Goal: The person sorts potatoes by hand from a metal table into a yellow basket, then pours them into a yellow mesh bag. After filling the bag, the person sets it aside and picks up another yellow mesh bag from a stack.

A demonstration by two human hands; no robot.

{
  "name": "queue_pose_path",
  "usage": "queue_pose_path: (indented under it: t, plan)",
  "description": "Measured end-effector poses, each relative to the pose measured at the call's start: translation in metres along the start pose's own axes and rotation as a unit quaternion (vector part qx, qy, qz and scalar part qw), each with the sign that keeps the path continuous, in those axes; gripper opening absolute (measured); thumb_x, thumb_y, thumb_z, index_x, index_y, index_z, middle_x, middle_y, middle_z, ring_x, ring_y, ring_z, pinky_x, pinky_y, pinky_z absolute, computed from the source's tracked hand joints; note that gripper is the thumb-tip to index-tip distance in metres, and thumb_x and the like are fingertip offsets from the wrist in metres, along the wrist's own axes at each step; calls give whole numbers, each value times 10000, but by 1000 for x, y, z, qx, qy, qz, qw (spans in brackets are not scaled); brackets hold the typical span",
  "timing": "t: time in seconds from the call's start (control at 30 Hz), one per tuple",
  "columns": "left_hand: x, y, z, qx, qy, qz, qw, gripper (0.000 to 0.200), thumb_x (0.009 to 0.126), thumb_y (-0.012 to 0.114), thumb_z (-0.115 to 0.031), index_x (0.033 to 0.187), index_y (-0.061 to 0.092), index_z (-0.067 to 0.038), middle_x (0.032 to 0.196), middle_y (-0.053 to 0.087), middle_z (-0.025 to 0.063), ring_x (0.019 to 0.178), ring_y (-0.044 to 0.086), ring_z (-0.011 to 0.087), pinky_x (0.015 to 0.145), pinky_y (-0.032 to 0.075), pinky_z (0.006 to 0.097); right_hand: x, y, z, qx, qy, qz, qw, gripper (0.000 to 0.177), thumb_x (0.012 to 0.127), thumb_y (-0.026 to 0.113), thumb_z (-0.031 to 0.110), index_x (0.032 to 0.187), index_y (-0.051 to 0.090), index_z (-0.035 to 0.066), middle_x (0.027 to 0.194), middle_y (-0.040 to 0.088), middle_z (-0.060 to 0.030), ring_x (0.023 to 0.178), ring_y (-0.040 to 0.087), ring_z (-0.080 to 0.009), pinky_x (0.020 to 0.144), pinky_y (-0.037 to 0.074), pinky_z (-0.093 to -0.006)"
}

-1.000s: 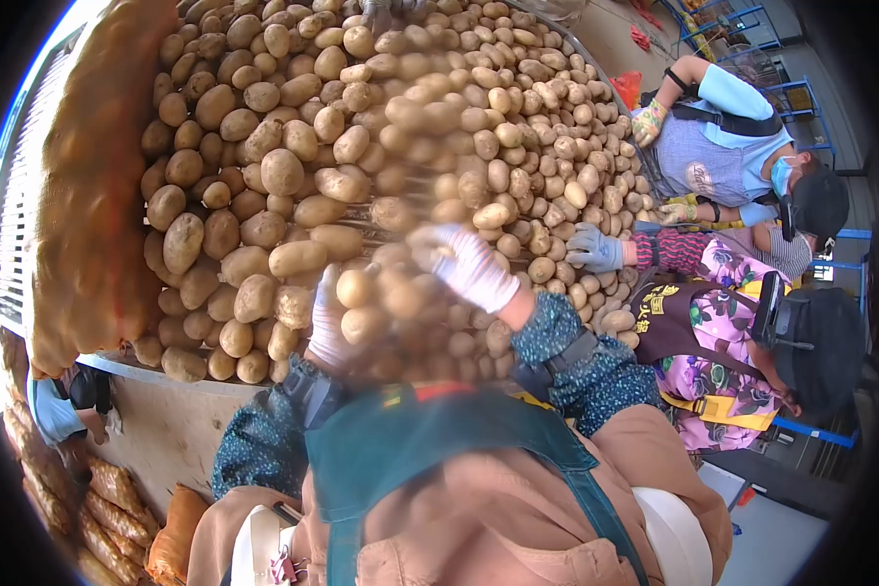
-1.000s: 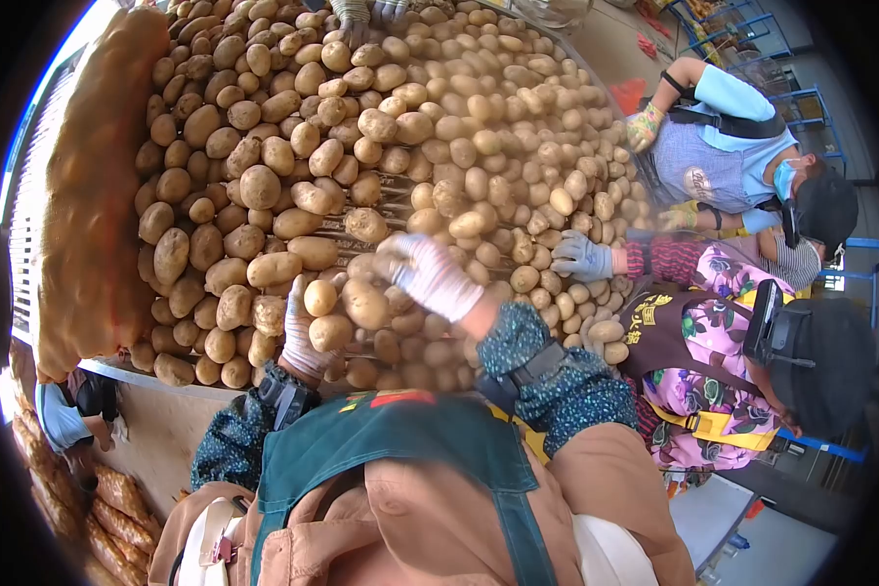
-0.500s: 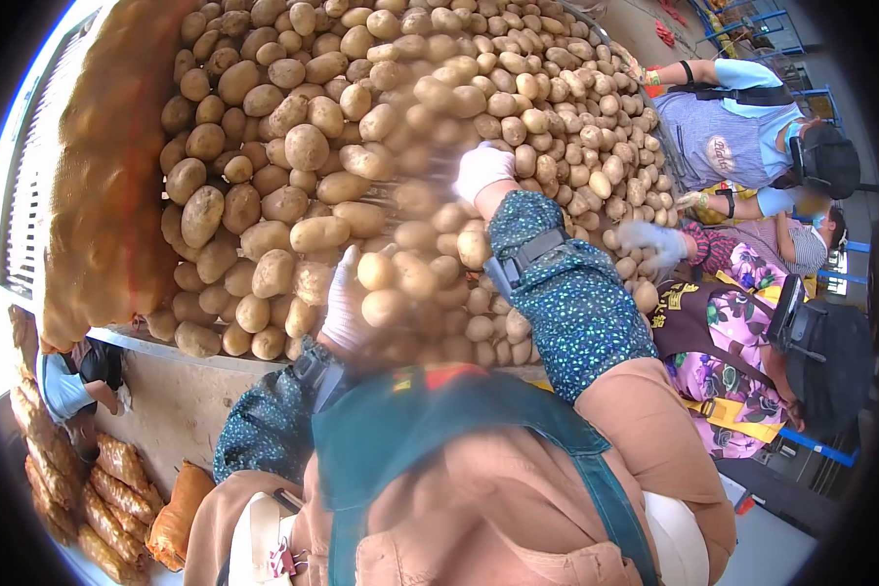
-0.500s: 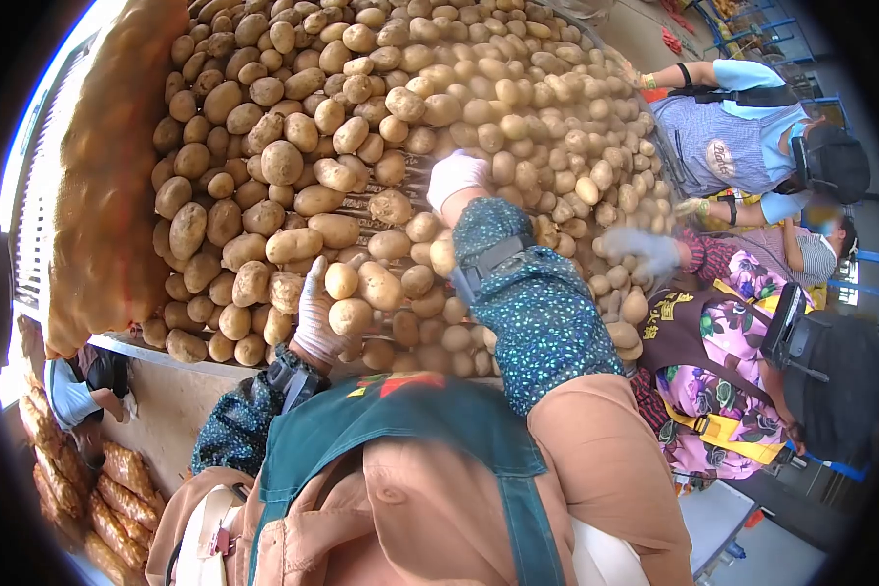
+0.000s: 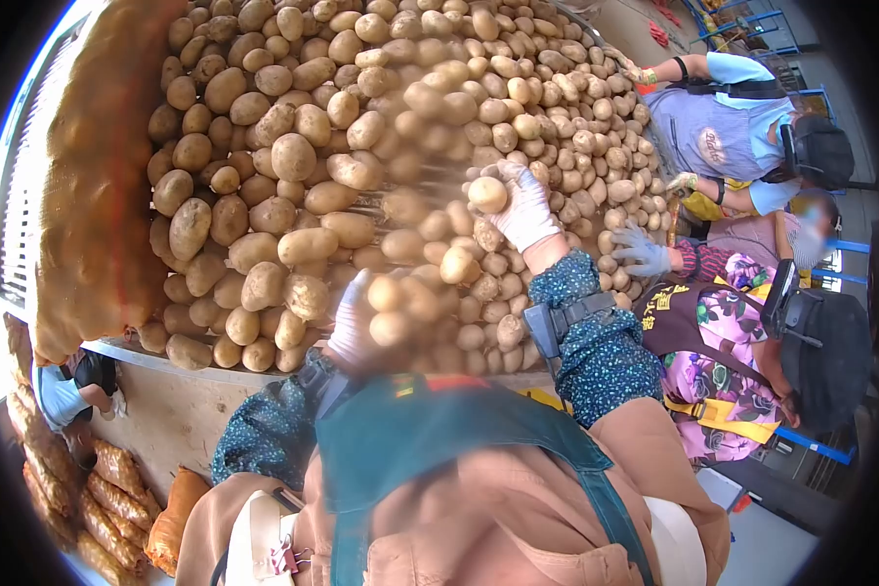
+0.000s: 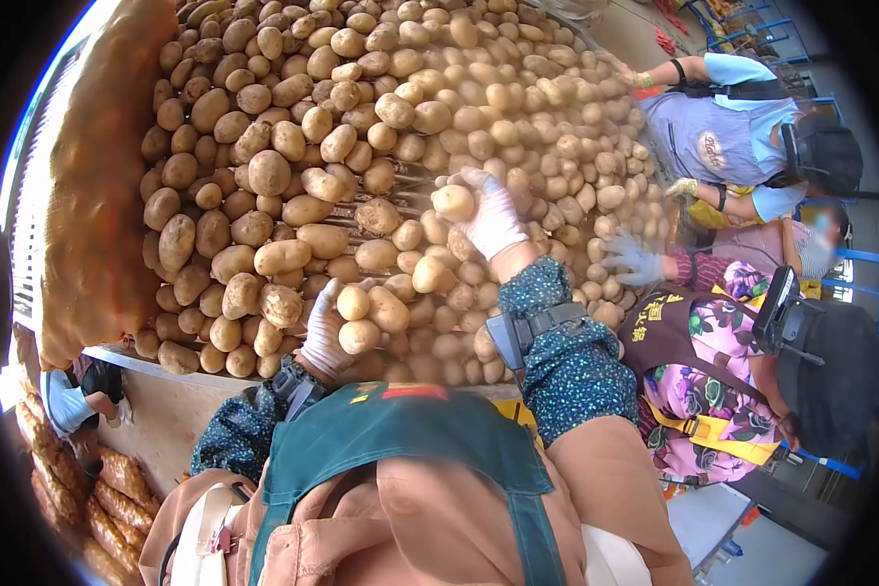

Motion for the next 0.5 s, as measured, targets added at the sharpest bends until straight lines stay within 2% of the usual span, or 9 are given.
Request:
queue_pose_path:
  t: [0.07, 0.1, 0.17, 0.2, 0.23, 0.3, 0.37, 0.4, 0.5]
  plan:
    - [-3, 16, 5, 17, -29, 102, 994, 644, 983, 490, -571, 1367, 541, -55, 1262, 637, 139, 1092, 653, 297, 893, 572, 454, 36, -27, 3, -256, -99, -80, 958, 190, 910, 734, 183, 1022, 671, 44, 947, 711, -115, 881, 690, -254, 756, 565, -377]
    - [-3, 0, 2, 61, -15, 68, 996, 643, 985, 486, -570, 1369, 538, -57, 1231, 650, 130, 1053, 661, 280, 882, 570, 427, 53, -7, 4, -429, -177, -51, 884, 203, 910, 739, 188, 1036, 675, 43, 926, 716, -113, 888, 695, -236, 770, 567, -358]
    - [-20, -17, -3, 124, 6, -28, 992, 570, 979, 522, -537, 1295, 586, -66, 1151, 681, 112, 999, 669, 240, 876, 562, 393, 62, 21, -19, -559, -191, -43, 806, 308, 889, 761, 205, 1115, 681, 12, 1007, 731, -151, 937, 702, -227, 846, 564, -343]
    - [-33, -10, -5, 134, 22, -90, 987, 502, 972, 562, -506, 1218, 636, -75, 1102, 699, 103, 984, 669, 215, 881, 557, 386, 65, 43, -22, -719, -200, -56, 663, 484, 853, 782, 237, 1235, 645, -26, 1090, 728, -205, 996, 700, -306, 929, 546, -389]
    - [-44, -13, -9, 132, 33, -149, 979, 437, 965, 601, -475, 1141, 685, -83, 1053, 717, 94, 970, 668, 190, 885, 551, 379, 95, 27, -35, -762, -240, -39, 600, 631, 811, 802, 272, 1310, 595, -53, 1169, 696, -259, 1076, 672, -383, 993, 514, -430]
    - [-45, -10, -9, 122, 22, -89, 988, 456, 967, 602, -466, 1189, 662, -72, 1110, 709, 92, 1010, 676, 190, 931, 556, 361, 85, 77, -49, -792, -97, -30, 602, 764, 781, 810, 300, 1387, 524, -66, 1291, 627, -305, 1210, 612, -409, 1049, 476, -414]
    - [-58, -6, 3, 80, 13, -86, 993, 485, 977, 585, -476, 1208, 640, -54, 1148, 699, 92, 1034, 680, 195, 950, 557, 330, 85, 81, -50, -882, -78, -51, 463, 811, 752, 811, 379, 1356, 534, -87, 1288, 600, -349, 1226, 584, -434, 1049, 468, -430]
    - [-52, -3, 2, 74, 9, -59, 995, 501, 981, 577, -488, 1204, 637, -44, 1140, 700, 91, 1029, 684, 192, 924, 565, 310, 81, 91, -54, -898, -43, -50, 435, 819, 746, 812, 379, 1353, 532, -96, 1294, 596, -349, 1233, 581, -434, 1052, 466, -432]
    - [-51, -8, 4, 104, 9, -71, 992, 548, 987, 503, -550, 1234, 652, -84, 1186, 699, 97, 1075, 667, 206, 974, 519, 351, 85, 95, -54, -909, -34, -43, 414, 846, 719, 830, 392, 1336, 536, -106, 1305, 597, -336, 1243, 576, -428, 1052, 466, -432]
Point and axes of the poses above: each hand's wrist, its own x-axis towards the middle knuckle, its own y-axis out of the palm, z = x × y, the point moved 10 cm from there along x, towards the middle knuckle
